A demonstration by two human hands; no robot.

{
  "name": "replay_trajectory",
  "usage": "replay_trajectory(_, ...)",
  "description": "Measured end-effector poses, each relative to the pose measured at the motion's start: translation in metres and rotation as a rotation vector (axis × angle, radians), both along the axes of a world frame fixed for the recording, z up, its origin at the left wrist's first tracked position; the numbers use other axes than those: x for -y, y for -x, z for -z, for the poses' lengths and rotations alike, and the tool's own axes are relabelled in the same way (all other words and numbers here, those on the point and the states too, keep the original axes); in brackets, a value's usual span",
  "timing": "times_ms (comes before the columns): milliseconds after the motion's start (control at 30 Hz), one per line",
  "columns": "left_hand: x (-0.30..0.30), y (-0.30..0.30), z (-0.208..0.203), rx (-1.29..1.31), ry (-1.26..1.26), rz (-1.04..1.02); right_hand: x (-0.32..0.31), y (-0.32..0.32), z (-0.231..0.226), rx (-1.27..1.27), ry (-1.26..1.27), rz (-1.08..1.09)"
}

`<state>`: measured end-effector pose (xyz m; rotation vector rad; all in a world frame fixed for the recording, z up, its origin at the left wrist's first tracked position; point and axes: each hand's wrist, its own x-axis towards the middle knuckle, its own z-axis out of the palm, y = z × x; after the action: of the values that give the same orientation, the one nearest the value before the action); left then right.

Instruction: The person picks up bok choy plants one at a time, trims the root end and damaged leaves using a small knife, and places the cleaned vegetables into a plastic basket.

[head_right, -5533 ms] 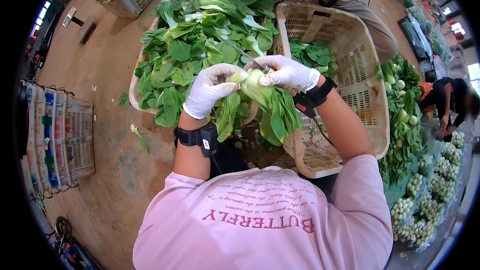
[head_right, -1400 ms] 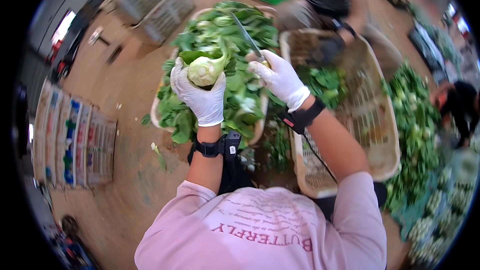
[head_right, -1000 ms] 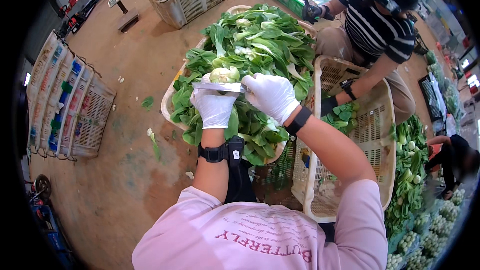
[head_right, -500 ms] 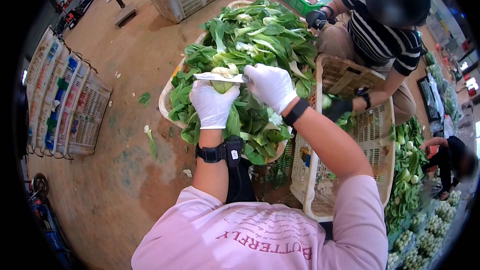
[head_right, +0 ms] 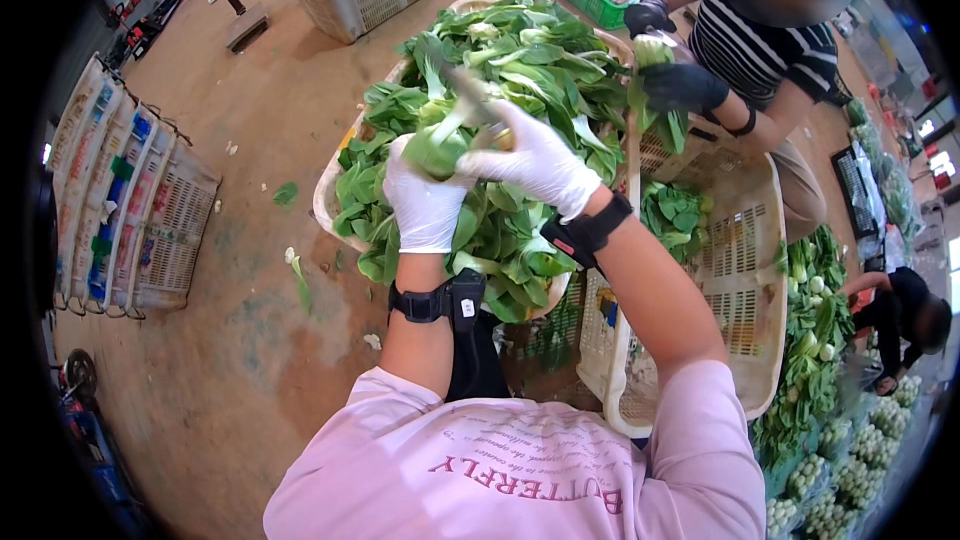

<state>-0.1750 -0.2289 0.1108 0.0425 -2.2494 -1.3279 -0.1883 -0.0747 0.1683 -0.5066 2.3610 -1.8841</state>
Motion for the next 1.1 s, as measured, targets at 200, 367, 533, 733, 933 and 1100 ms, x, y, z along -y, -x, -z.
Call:
replay_trajectory(200,0.018,0.005,0.006,0.121,-0.233,0.343,-0.008,0.017,-0.013,0.001,-0.316,-0.082)
replay_trajectory(367,0.020,-0.004,-0.021,0.182,0.071,0.354,-0.023,0.044,-0.025,-0.036,-0.573,-0.270)
replay_trajectory(533,0.034,-0.005,-0.014,0.164,0.037,0.372,-0.007,0.069,-0.049,-0.301,-0.744,-0.232)
replay_trajectory(733,0.037,-0.001,-0.019,0.120,-0.775,0.464,-0.025,0.122,-0.032,-0.304,-1.311,0.007)
replay_trajectory(933,0.046,0.003,-0.013,0.176,-1.108,0.339,-0.047,0.087,-0.037,0.131,-0.779,-0.153)
replay_trajectory(1100,0.043,0.007,-0.005,0.106,-1.060,0.259,-0.043,0.058,-0.027,0.479,0.052,-0.272)
